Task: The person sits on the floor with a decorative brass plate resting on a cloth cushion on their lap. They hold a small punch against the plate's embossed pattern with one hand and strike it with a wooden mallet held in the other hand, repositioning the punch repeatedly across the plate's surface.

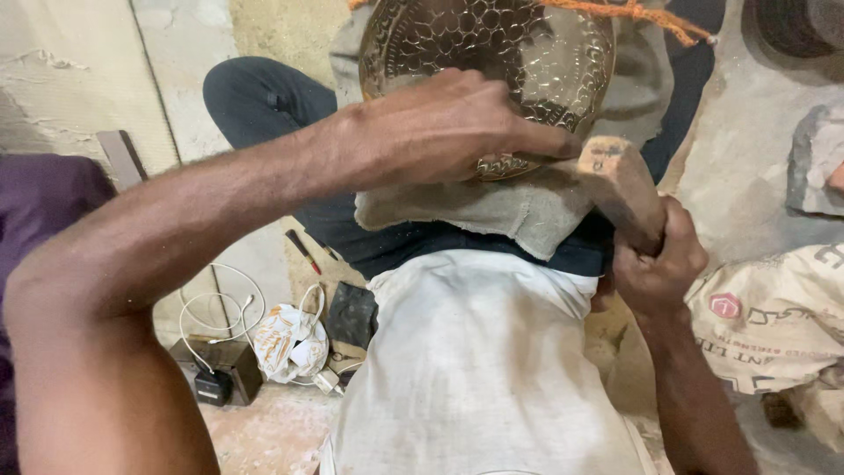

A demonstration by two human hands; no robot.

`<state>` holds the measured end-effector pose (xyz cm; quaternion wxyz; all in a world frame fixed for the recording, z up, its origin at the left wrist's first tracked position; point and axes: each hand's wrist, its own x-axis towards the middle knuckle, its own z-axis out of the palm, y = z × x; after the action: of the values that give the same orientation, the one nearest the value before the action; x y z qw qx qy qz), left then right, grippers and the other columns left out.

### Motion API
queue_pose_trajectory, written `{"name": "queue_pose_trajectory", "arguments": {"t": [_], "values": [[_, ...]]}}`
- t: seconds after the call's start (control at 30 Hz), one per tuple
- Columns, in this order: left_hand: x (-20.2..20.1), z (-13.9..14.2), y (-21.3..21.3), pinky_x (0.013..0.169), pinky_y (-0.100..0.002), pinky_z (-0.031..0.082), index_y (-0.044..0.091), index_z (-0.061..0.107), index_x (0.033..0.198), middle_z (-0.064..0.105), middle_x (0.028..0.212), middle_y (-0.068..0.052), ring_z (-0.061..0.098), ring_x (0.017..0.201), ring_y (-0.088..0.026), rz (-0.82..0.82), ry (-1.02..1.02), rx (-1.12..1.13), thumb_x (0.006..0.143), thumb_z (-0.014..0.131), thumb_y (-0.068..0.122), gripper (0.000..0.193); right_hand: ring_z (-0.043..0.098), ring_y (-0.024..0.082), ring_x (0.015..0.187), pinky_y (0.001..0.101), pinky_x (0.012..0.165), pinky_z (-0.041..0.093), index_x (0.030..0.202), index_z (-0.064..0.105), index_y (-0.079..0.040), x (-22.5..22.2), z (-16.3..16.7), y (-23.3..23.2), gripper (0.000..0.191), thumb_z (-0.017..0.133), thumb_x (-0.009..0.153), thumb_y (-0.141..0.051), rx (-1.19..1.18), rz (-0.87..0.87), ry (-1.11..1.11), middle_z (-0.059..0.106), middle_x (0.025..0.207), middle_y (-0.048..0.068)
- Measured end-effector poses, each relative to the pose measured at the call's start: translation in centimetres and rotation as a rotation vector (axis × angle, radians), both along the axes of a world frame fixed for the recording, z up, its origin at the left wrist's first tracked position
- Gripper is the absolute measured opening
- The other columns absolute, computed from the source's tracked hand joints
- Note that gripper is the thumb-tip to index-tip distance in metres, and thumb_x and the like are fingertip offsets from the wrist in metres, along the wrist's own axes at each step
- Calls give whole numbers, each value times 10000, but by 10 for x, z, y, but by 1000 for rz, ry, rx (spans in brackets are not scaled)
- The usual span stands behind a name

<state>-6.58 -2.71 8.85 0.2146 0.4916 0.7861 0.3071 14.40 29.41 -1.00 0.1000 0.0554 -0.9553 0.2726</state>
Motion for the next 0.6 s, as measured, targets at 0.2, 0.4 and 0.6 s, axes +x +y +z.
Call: {"name": "queue_pose_trajectory", "arguments": {"t": [0.2,0.4,0.6], "values": [[-7,6,6,524,-448,612,300,587,1376,762,811,-140,759,647,-265,-56,-50,-41,911,556,-48,582,691,324,807,385,735,569,1327,557,81,-2,-12,11,481,702,869,79,-10,37,55,661,1025,228],[-7,13,3,493,-498,584,310,560,1426,752,784,-153,733,621,-308,14,-25,-56,941,575,25,562,678,152,792,294,722,560,1302,496,21,-15,-3,10,376,783,1062,-17,-398,-180,-21,661,962,110],[-3,11,2,605,-501,617,318,570,1431,770,895,-152,746,692,-330,39,47,26,829,680,-15,696,688,280,825,373,715,553,1213,528,62,-38,14,6,403,815,932,32,15,96,169,656,950,206]]}}
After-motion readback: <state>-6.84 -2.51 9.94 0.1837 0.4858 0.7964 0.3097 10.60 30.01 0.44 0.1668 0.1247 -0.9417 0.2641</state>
